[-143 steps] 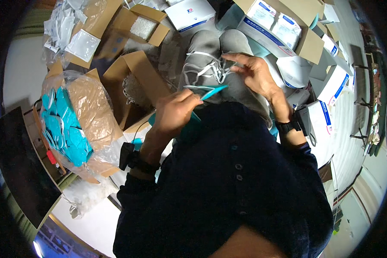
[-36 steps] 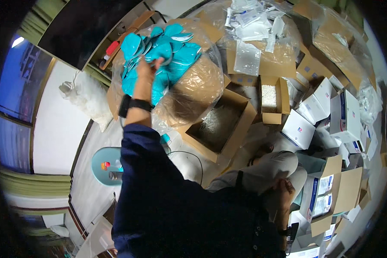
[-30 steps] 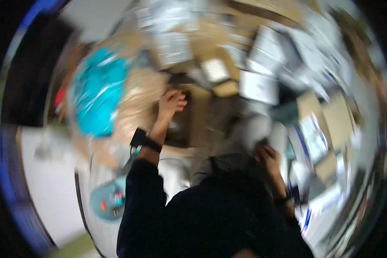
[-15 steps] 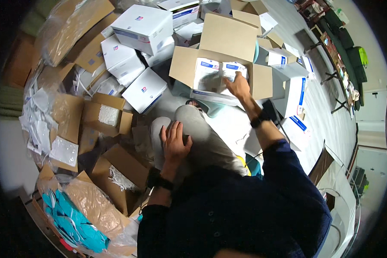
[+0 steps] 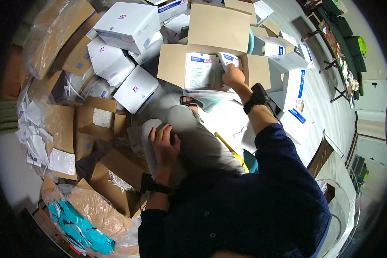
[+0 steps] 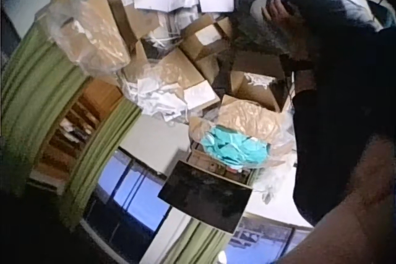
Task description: The person is sorting and checking green N95-style medical masks and placing them into white paper mailing envelopes.
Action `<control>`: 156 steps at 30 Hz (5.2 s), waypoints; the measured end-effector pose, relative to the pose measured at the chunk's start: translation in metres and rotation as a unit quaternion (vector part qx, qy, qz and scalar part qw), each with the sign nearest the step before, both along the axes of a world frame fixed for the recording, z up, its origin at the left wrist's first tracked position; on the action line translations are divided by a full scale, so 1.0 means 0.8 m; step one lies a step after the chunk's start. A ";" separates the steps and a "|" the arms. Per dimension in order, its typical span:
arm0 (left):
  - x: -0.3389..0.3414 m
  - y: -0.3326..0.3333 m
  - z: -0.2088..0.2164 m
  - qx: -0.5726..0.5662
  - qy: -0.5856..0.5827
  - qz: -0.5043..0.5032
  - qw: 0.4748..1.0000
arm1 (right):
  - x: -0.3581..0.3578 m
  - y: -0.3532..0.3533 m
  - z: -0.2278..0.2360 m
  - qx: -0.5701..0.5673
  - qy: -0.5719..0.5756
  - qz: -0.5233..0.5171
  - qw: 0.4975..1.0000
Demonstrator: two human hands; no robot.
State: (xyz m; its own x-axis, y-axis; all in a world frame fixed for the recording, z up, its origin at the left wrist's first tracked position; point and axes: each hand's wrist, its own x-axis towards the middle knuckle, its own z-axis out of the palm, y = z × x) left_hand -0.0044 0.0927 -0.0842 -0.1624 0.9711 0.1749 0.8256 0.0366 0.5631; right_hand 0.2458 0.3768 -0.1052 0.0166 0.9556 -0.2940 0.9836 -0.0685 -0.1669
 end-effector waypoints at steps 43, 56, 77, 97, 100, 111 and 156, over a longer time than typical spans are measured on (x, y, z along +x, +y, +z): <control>-0.057 -0.135 0.029 -0.067 -0.156 0.038 0.985 | -0.368 -0.328 0.166 -0.193 0.320 0.556 0.743; -0.080 -0.158 0.034 -0.024 -0.335 0.085 0.938 | -0.606 -0.346 0.272 -0.326 0.747 0.256 0.520; -0.027 -0.092 0.075 0.010 -0.297 -0.010 0.955 | -0.134 -0.261 0.125 -0.320 0.485 0.202 0.789; 0.085 -0.125 0.195 0.095 -0.256 -0.113 0.955 | -0.097 -0.323 0.079 -0.057 0.456 0.040 0.887; 0.073 -0.141 0.213 0.061 -0.343 -0.104 0.932 | -0.111 -0.322 0.088 -0.014 0.448 0.088 0.890; -0.026 -0.057 0.114 -0.055 -0.228 0.202 0.951 | -0.104 -0.360 0.088 0.051 0.365 0.171 0.914; -0.047 -0.033 0.114 -0.029 -0.249 0.153 0.956 | -0.118 -0.302 0.068 -0.007 0.489 0.135 0.862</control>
State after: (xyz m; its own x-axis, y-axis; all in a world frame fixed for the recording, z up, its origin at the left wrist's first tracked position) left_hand -0.0421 0.0665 0.0070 -0.4891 0.8707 -0.0518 0.4005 0.2769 0.8735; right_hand 0.1511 0.1354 -0.0507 -0.4682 0.8821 -0.0516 0.3527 0.1330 -0.9262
